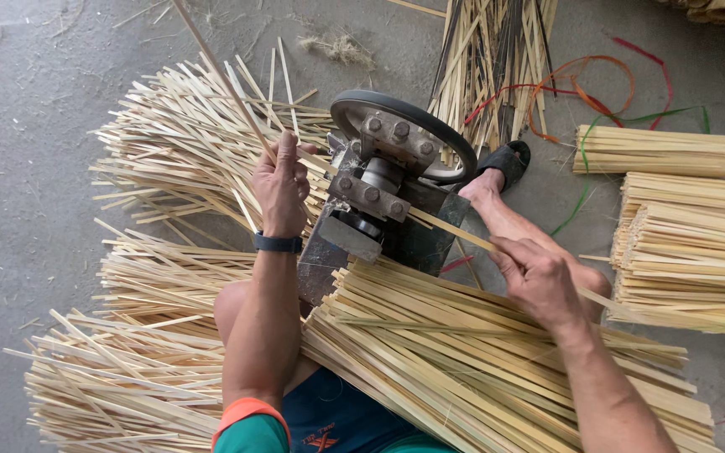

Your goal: The person sits on the floor and feeds long bamboo strips through a grinding machine to smooth their edges. They handle the strips one by one, feeding them into the machine and collecting the processed pieces into a bundle on their lap.

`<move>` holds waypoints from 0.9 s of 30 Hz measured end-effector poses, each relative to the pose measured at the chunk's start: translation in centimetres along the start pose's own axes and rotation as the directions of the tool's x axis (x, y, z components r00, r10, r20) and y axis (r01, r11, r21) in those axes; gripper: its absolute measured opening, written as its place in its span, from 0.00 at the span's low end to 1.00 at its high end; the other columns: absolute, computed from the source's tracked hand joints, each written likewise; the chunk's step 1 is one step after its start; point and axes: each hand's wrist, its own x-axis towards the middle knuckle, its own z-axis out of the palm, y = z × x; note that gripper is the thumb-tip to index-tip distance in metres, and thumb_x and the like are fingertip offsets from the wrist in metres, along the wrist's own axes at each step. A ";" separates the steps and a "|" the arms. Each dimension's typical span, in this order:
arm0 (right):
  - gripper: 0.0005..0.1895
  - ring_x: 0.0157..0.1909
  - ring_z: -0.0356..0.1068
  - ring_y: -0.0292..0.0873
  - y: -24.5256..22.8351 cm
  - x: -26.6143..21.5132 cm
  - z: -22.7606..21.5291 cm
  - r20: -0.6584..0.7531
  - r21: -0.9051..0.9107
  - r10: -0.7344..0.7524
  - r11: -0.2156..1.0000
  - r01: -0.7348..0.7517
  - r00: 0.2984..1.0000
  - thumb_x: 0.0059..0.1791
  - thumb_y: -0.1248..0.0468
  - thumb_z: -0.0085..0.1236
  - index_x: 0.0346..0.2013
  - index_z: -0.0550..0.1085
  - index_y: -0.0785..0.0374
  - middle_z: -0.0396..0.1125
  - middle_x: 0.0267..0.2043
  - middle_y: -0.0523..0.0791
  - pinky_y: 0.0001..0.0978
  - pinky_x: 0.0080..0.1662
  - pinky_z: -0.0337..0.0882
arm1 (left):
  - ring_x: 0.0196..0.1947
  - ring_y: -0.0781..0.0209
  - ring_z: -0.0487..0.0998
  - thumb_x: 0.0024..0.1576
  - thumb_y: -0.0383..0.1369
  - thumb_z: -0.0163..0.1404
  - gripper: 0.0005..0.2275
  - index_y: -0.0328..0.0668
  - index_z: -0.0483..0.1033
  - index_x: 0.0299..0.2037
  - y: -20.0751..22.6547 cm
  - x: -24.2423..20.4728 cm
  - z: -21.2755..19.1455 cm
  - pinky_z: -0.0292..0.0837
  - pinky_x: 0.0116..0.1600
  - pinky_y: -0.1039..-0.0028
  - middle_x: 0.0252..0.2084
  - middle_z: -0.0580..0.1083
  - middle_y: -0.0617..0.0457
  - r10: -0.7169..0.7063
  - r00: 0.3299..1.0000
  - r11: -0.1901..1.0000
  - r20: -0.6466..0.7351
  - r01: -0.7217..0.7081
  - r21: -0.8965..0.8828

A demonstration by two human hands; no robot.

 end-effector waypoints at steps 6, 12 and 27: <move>0.19 0.39 0.77 0.46 1.2 -1.0 -1.8 0.419 -0.217 0.647 0.753 -0.622 0.637 0.47 0.57 0.68 0.52 0.80 0.55 0.78 0.38 0.48 0.37 0.44 0.76 | 0.20 0.75 0.64 0.69 0.43 0.45 0.14 0.38 0.74 0.46 0.7 0.6 0.4 0.58 0.20 0.85 0.34 0.79 0.49 -0.012 0.999 0.990 0.033 0.016 -0.139; 0.09 0.43 0.77 0.37 4.7 -6.0 -0.3 0.368 0.217 0.265 0.908 -0.359 0.891 0.44 0.66 0.65 0.37 0.82 0.63 0.78 0.39 0.43 0.28 0.45 0.80 | 0.23 0.71 0.68 0.69 0.43 0.44 0.14 0.39 0.73 0.49 0.6 0.5 0.8 0.62 0.22 0.83 0.36 0.79 0.48 0.014 0.996 0.982 0.085 0.003 -0.189; 0.11 0.44 0.76 0.36 4.6 -6.6 -3.3 -0.155 0.148 0.186 0.975 -0.163 0.970 0.45 0.69 0.69 0.42 0.82 0.60 0.76 0.42 0.43 0.25 0.49 0.75 | 0.23 0.66 0.68 0.65 0.47 0.42 0.17 0.39 0.65 0.49 2.0 1.0 -0.7 0.69 0.24 0.77 0.24 0.65 0.58 -0.041 0.995 0.929 -0.094 0.003 -0.370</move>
